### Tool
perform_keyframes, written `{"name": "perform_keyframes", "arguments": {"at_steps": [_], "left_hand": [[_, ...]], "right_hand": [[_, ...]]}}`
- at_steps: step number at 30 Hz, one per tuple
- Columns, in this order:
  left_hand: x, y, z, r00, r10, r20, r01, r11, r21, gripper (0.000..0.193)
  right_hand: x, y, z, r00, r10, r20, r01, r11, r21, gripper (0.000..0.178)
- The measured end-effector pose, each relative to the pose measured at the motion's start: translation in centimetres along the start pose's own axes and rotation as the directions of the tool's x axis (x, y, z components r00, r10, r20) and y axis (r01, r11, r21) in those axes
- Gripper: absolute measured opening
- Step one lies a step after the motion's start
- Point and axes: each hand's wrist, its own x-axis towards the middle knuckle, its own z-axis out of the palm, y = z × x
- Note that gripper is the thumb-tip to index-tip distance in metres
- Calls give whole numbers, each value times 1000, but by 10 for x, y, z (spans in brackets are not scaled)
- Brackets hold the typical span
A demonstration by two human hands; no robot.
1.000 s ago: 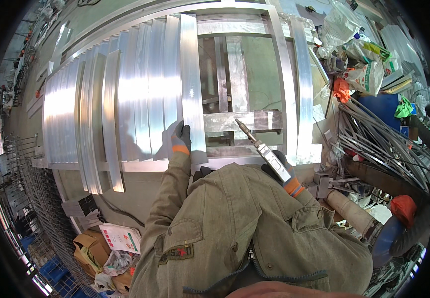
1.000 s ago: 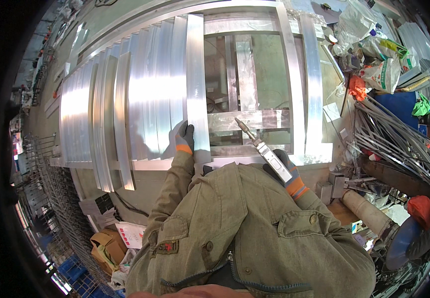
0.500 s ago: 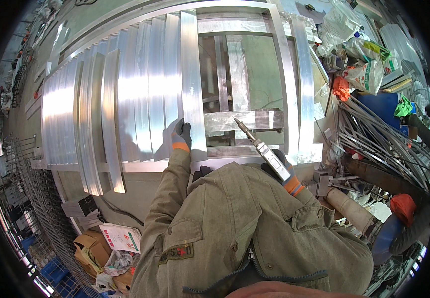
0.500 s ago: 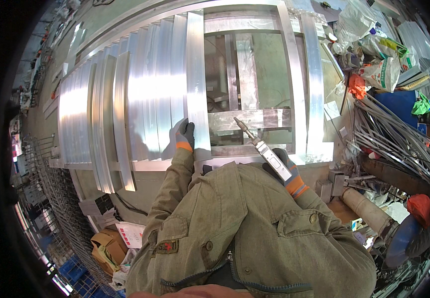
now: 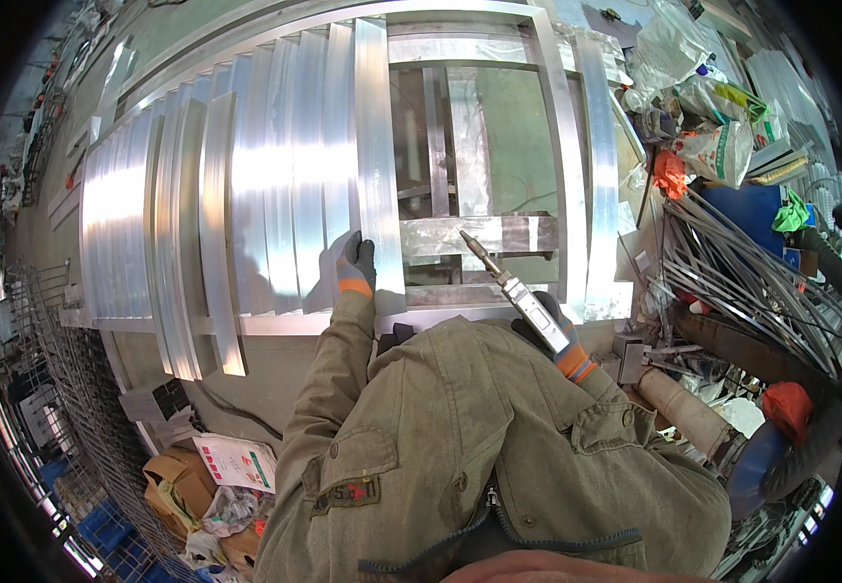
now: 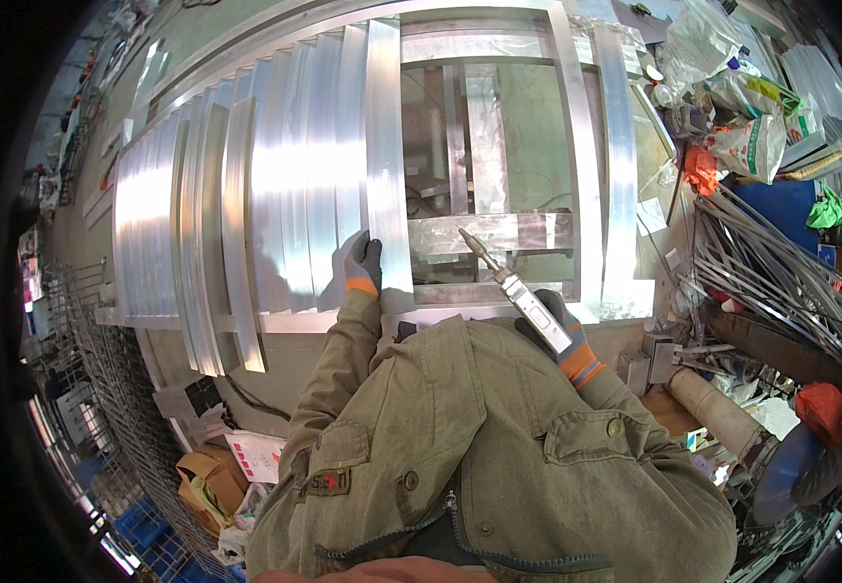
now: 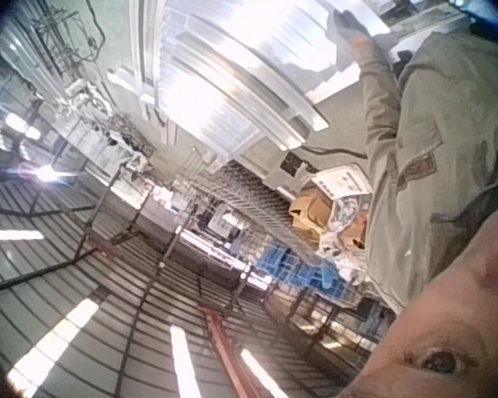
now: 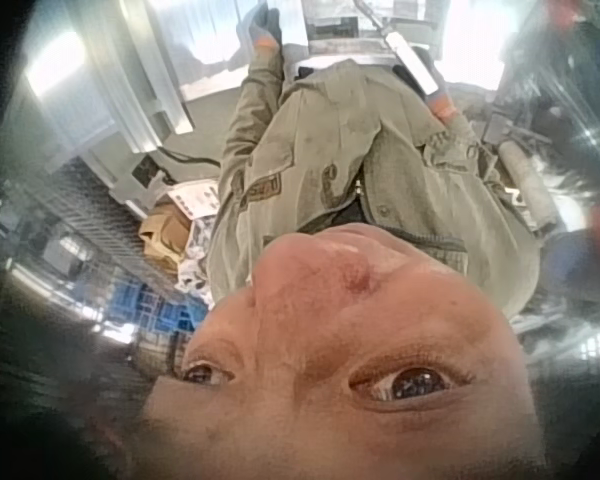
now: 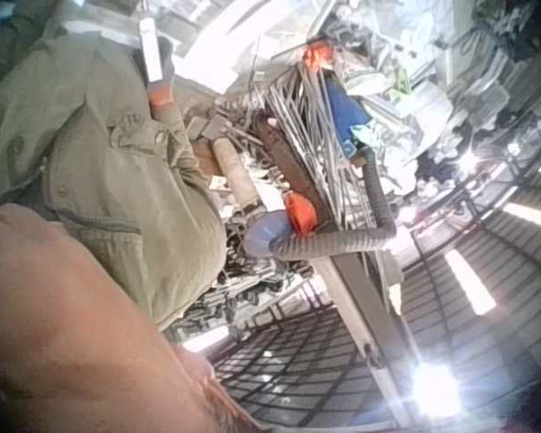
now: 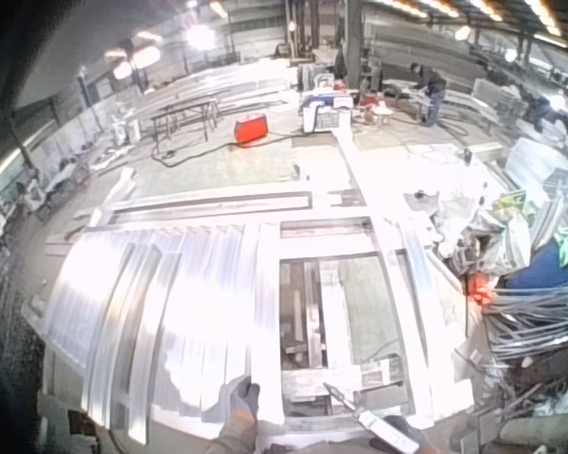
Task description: The person welds metal frame components using a handheld welding torch. They repeatedly align metal pieces, apply welds along seams, and reposition the frame to access different joints. The work continues across multiple sections of the frame.
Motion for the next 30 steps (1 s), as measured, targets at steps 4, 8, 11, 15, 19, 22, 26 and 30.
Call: {"name": "perform_keyframes", "arguments": {"at_steps": [4,8,11,15,19,22,26,30], "left_hand": [[-2,10,-1,998,39,-51,-33,993,115,44],[6,16,-6,935,350,-64,-328,918,225,26],[12,15,-14,917,399,-13,-341,799,495,19],[16,6,-13,995,-71,67,66,996,62,49],[28,25,-26,940,-266,214,240,961,141,53],[39,56,-49,930,-168,328,-47,829,558,52],[66,69,-52,839,-332,432,-17,777,630,57],[84,49,-43,767,-445,462,145,823,550,62]], "right_hand": [[-4,7,0,999,-45,-2,45,998,-42,51],[2,31,13,994,-109,-32,111,991,72,45],[14,41,32,995,-94,-14,94,995,15,45],[12,35,36,998,-69,-8,68,990,-121,44],[9,26,33,999,-45,3,45,986,-158,44],[4,27,31,1000,-16,9,18,983,-180,44],[-12,45,22,998,38,42,-29,979,-203,44],[-19,63,19,981,172,93,-151,968,-198,43]]}}
